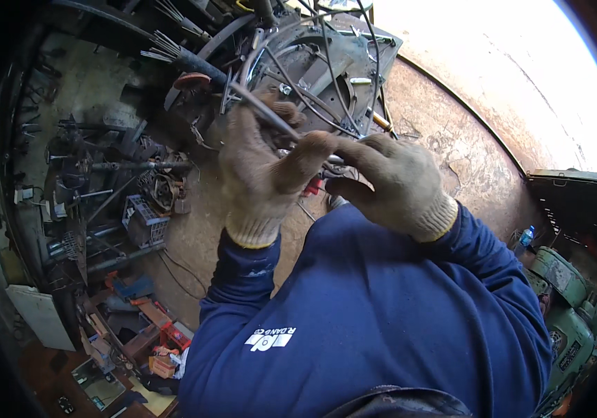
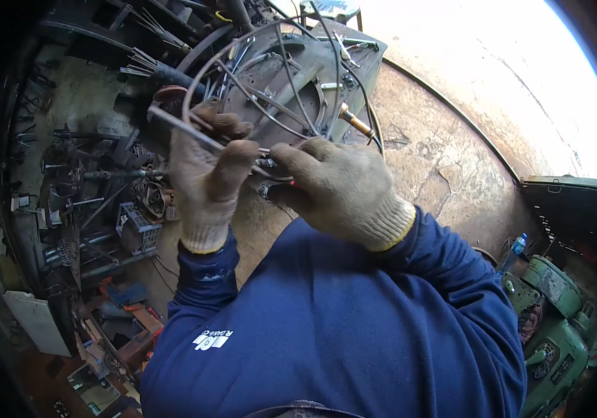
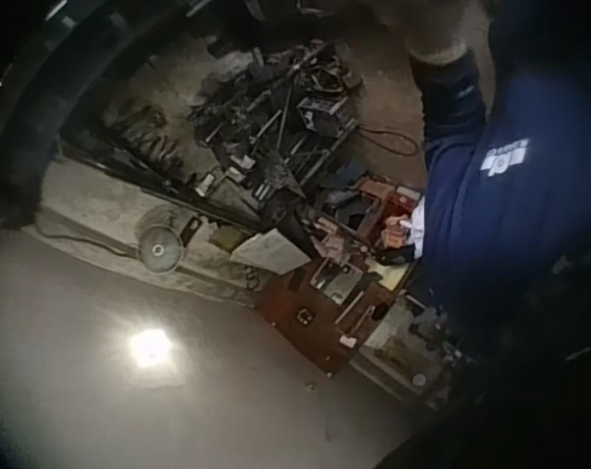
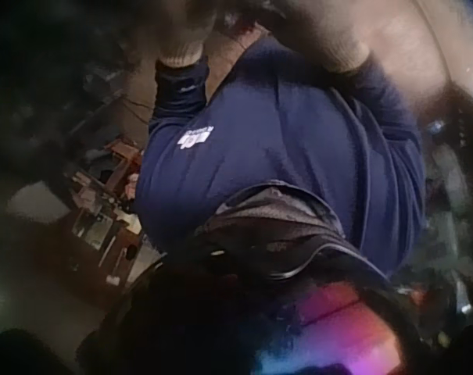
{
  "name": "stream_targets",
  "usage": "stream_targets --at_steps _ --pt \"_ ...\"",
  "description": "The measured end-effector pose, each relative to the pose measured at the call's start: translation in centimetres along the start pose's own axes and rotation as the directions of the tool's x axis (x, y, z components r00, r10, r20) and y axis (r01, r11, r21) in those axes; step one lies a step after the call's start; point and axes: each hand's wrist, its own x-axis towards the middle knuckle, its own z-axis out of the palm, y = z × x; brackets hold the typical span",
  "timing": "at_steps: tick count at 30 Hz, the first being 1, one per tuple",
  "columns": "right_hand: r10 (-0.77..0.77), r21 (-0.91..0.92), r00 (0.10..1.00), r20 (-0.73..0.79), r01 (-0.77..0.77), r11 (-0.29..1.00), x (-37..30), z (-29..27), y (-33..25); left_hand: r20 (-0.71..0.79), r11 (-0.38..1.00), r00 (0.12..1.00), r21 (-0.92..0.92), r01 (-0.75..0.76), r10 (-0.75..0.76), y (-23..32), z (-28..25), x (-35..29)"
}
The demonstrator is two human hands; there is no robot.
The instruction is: The person holds a curved metal rod against a circular frame, hits it with a hammer to position it, and then uses a welding tool to fuse the joints together at various points.
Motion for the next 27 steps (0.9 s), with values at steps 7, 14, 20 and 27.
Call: stream_targets --at_steps 7,14,20,27 --pt "0.110 0.093 0.987 -0.116 -0.100 0.991 0.3 -0.6 0.2 0.228 0.986 0.961 0.092 0.141 -0.159 0.9 0.3 1.3" --pt "0.441 0.450 0.886 0.142 -0.454 0.769 1.0 -5.6 2.6 0.085 0.910 0.993 0.400 -0.111 0.083 -5.7 -0.7 1.3" --pt "0.321 0.373 0.928 0.188 -0.370 0.851 1.6 -7.5 5.6 -0.014 0.983 0.991 -0.125 0.133 -0.136 -6.6 4.6 -0.7" --pt "0.257 0.456 0.868 0.424 -0.450 0.768 3.8 -12.1 12.2 0.372 0.221 0.606 0.696 -0.683 0.703 -8.2 8.1 -0.4"
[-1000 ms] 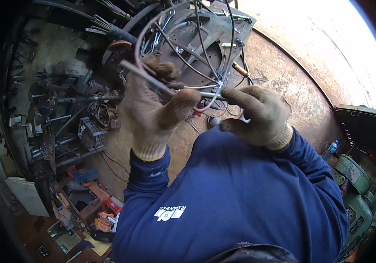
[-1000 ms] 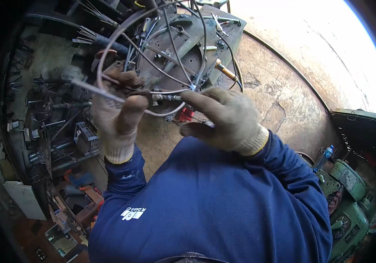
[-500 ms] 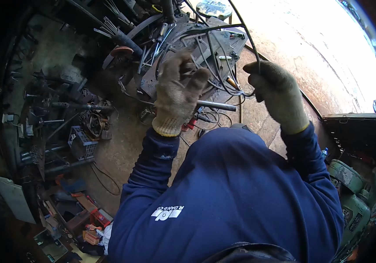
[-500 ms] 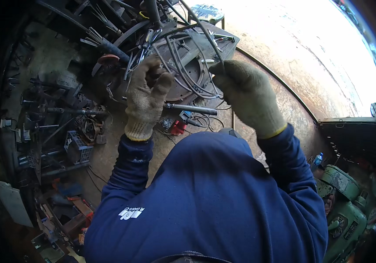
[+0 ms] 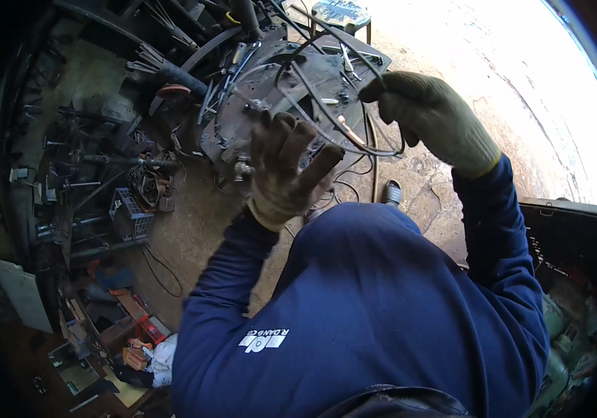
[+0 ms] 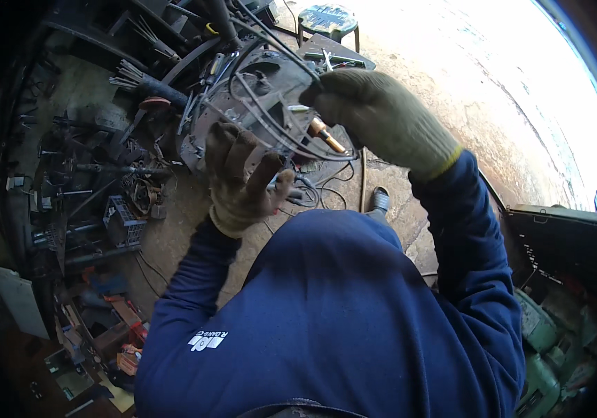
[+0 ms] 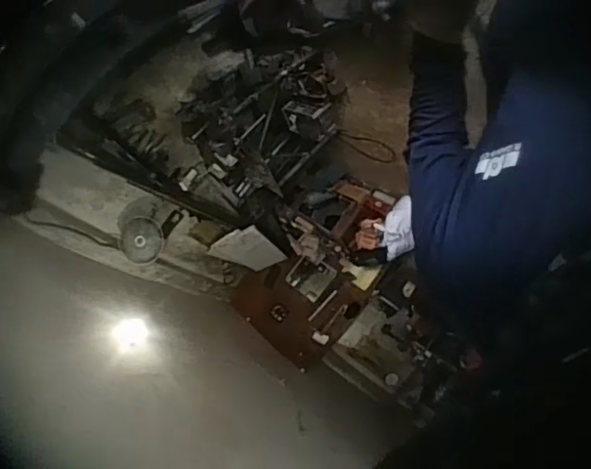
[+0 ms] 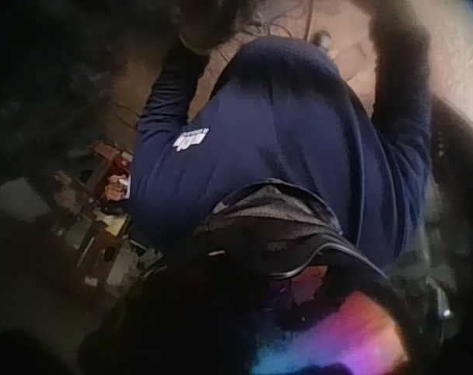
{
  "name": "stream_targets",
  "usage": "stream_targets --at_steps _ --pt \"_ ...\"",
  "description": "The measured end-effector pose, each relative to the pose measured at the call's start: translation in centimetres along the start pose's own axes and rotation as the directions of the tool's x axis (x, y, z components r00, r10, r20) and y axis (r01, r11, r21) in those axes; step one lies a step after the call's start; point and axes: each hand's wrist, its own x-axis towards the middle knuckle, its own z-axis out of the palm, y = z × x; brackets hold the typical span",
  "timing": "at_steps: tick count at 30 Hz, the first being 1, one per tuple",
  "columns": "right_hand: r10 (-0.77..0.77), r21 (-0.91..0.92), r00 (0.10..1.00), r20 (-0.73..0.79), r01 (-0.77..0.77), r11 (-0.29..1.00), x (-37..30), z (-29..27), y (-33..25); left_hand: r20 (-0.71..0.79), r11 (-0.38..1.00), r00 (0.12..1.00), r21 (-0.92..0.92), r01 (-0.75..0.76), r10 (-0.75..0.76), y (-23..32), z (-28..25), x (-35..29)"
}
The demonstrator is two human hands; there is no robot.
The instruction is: The person holds a curved metal rod against a circular frame, hits it with a hammer to position it, and then uses a welding tool to fuse the joints together at various points.
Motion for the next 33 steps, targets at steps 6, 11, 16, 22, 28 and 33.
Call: stream_targets --at_steps 6,11,16,22,28,33 --pt "-0.104 0.089 0.962 0.254 0.084 0.992 2.9 -7.0 4.7 0.151 0.954 0.972 0.210 -0.212 0.182 2.4 5.6 5.4" --pt "-0.390 0.006 0.870 0.301 0.408 0.913 7.0 -12.0 8.6 0.256 0.949 0.956 0.235 -0.208 0.146 4.1 7.6 9.0" --pt "-0.202 0.288 0.979 0.020 0.188 0.939 8.3 -16.3 10.2 0.252 0.976 0.966 0.218 -0.001 -0.056 5.8 7.3 8.7" --pt "-0.097 0.522 0.989 -0.114 0.143 0.841 2.9 -14.8 22.3 0.223 0.879 0.876 0.326 0.347 -0.428 9.5 6.7 8.7" --pt "-0.062 0.465 0.997 -0.035 0.071 0.882 -2.1 -9.1 23.1 0.227 0.835 0.808 0.239 0.496 -0.544 8.8 8.1 8.3" --pt "0.004 0.579 0.999 -0.039 0.019 0.815 -1.4 -8.9 22.1 0.208 0.789 0.761 0.178 0.588 -0.614 7.9 9.4 9.1"
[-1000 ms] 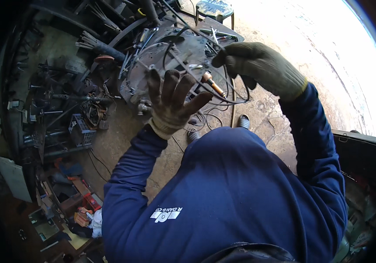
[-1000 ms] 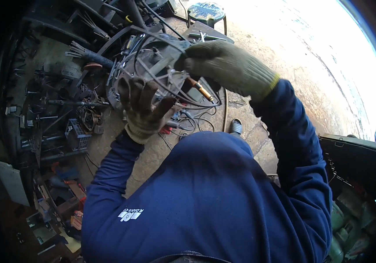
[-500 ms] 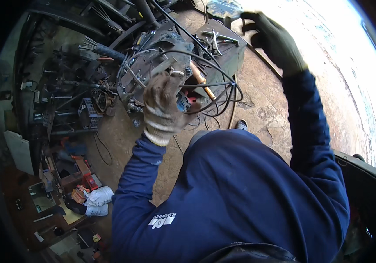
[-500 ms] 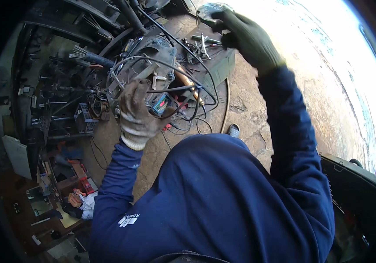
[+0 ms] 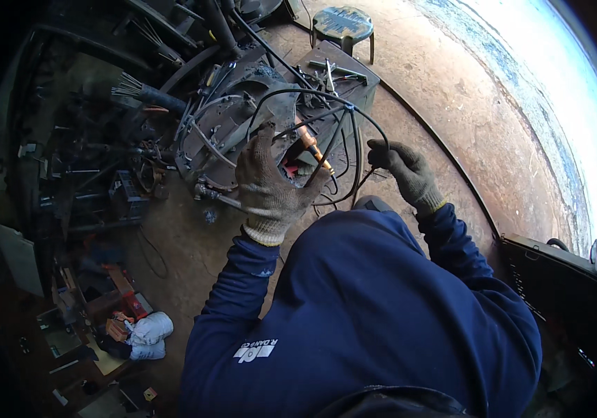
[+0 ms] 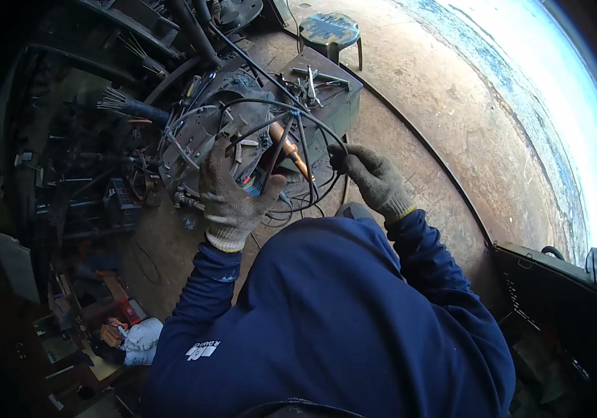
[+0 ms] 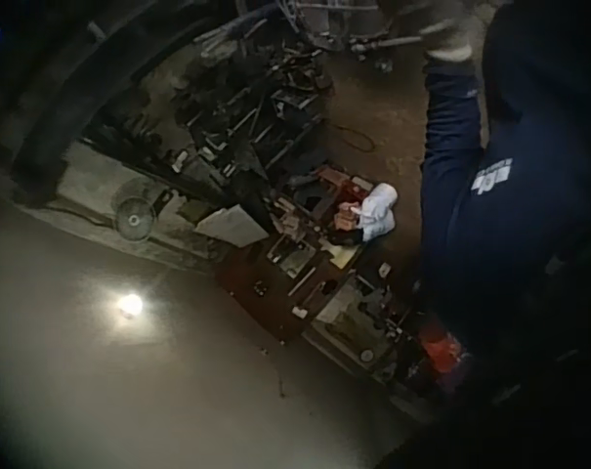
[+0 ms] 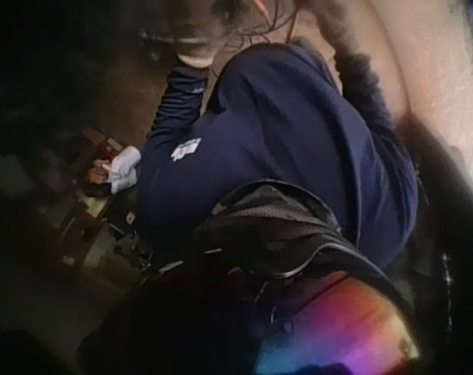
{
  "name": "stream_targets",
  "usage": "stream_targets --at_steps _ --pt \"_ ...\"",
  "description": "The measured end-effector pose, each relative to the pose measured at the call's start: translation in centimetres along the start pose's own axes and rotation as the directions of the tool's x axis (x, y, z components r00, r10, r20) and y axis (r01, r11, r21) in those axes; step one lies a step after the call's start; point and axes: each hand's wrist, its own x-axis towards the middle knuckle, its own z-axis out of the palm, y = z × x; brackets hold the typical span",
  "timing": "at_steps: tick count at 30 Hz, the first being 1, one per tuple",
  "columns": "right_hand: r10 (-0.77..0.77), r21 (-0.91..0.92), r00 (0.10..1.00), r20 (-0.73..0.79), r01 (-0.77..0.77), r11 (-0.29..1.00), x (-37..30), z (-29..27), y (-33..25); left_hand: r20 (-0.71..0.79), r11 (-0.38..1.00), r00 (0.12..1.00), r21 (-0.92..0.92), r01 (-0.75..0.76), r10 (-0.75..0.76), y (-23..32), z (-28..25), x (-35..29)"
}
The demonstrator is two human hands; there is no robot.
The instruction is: The person holds a curved metal rod against a circular frame, hits it with a hammer to position it, and then uses a welding tool to fuse the joints together at various points.
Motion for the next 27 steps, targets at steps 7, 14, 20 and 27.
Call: stream_targets --at_steps 7,14,20,27 --pt "0.115 -0.020 0.993 -0.035 -0.116 0.993 4.8 -1.8 -0.1 0.042 0.992 0.994 0.080 0.097 -0.101 1.3 1.3 3.1" --pt "0.204 -0.041 0.965 0.165 -0.200 0.979 13.5 -6.9 0.0 0.060 0.940 0.947 0.162 0.302 -0.315 3.0 5.2 5.1" --pt "0.357 -0.181 0.860 0.365 -0.311 0.933 20.0 -10.9 -0.4 -0.024 0.812 0.837 0.228 0.537 -0.547 8.3 8.6 7.5" --pt "0.403 -0.362 0.774 0.489 -0.241 0.901 23.7 -9.2 1.2 -0.155 0.565 0.596 0.204 0.800 -0.788 11.0 11.5 5.7"
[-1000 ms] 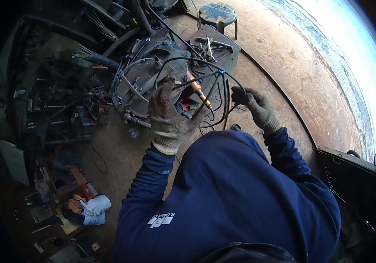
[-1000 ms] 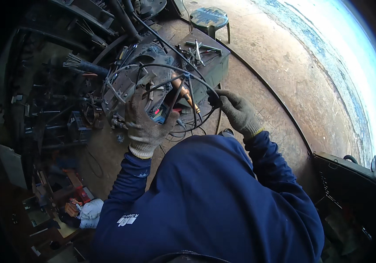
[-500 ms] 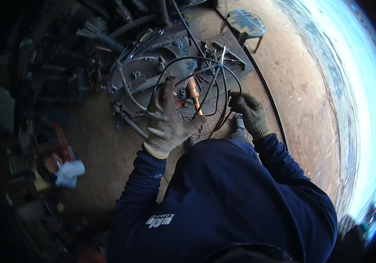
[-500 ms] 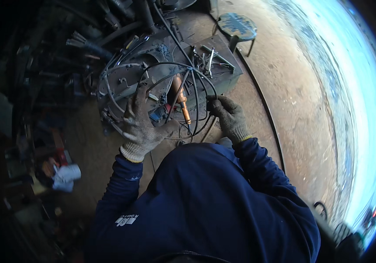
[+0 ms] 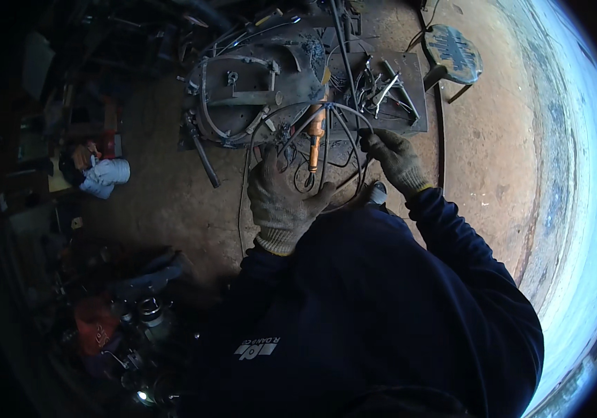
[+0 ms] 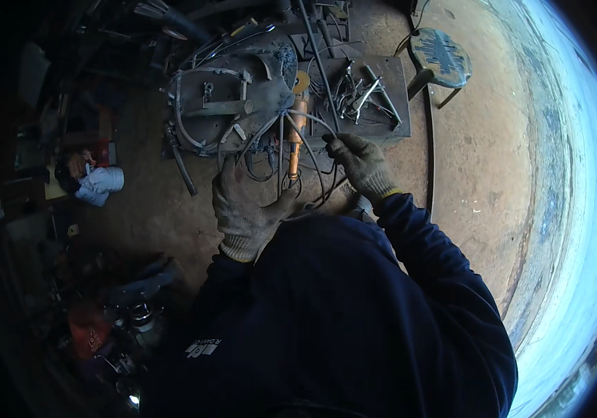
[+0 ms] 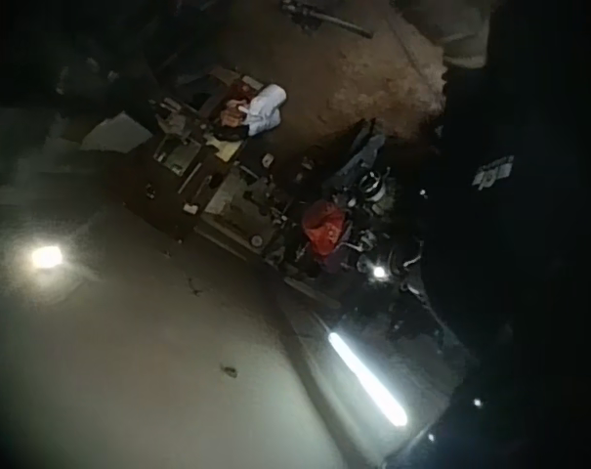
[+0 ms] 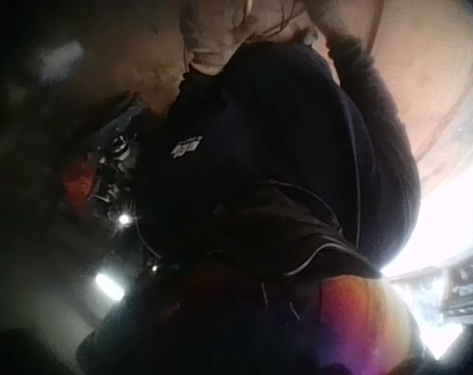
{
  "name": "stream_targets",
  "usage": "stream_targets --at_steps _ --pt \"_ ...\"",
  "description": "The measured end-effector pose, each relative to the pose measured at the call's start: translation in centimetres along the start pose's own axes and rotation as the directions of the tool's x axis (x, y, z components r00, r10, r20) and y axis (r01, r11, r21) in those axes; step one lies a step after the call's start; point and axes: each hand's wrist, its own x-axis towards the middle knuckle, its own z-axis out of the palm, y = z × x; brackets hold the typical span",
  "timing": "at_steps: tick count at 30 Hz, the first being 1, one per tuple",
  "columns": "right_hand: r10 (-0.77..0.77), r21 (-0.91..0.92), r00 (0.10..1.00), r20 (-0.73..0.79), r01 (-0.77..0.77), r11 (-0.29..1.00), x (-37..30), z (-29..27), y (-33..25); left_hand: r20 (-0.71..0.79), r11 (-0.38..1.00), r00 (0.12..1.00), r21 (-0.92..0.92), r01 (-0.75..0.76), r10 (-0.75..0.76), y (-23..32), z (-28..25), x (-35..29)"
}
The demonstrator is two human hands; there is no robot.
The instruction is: The person holds a curved metal rod against a circular frame, hits it with a hammer to position it, and then uses a welding tool to fuse the joints together at various points.
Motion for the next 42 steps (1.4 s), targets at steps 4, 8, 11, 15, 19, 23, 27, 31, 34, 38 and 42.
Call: stream_targets --at_steps 4,8,11,15,19,23,27,31,34,38,42 --pt "-0.033 -0.121 0.999 0.009 0.034 0.992 2.0 0.5 -0.2 -0.147 1.000 0.989 -0.002 0.022 -0.022 -1.4 1.8 -0.9" --pt "-0.085 -0.124 0.996 0.019 0.087 0.988 3.5 0.3 1.1 -0.267 0.999 0.963 0.031 -0.037 0.044 -3.3 3.7 -0.8" --pt "-0.094 0.070 0.993 0.066 0.090 0.993 4.7 -1.3 1.0 -0.360 0.996 0.929 0.045 -0.072 0.084 -4.9 5.1 -1.4" --pt "-0.032 0.072 0.999 -0.043 0.035 0.997 7.5 -4.7 -2.8 -0.423 1.000 0.906 0.014 -0.011 0.016 -4.6 6.2 -1.6" --pt "-0.248 0.009 0.961 -0.124 0.251 0.968 14.6 -7.9 -9.4 -0.391 0.997 0.917 -0.040 0.069 -0.079 -3.3 7.5 -0.3" --pt "-0.425 -0.030 0.898 -0.110 0.425 0.905 23.4 -9.8 -16.0 -0.371 0.974 0.907 0.028 0.225 -0.199 -0.7 9.7 0.1" --pt "-0.562 -0.103 0.823 -0.080 0.554 0.826 27.7 -8.3 -21.8 -0.548 0.963 0.812 0.037 0.266 -0.203 1.4 13.5 0.2" --pt "-0.659 -0.292 0.751 -0.042 0.621 0.727 30.9 -6.2 -22.8 -0.612 0.954 0.751 -0.018 0.299 -0.247 2.5 15.5 -0.7" --pt "-0.639 -0.283 0.769 -0.014 0.610 0.740 32.9 -7.0 -22.9 -0.565 0.939 0.777 0.014 0.344 -0.276 2.7 16.4 -1.0" --pt "-0.539 -0.033 0.842 0.011 0.540 0.841 32.8 -5.8 -24.6 -0.509 0.886 0.747 -0.075 0.457 -0.428 1.7 16.4 -1.8" --pt "-0.699 -0.269 0.713 0.052 0.684 0.678 34.1 -6.2 -25.2 -0.447 0.857 0.747 -0.097 0.506 -0.492 -0.1 16.2 -3.1"
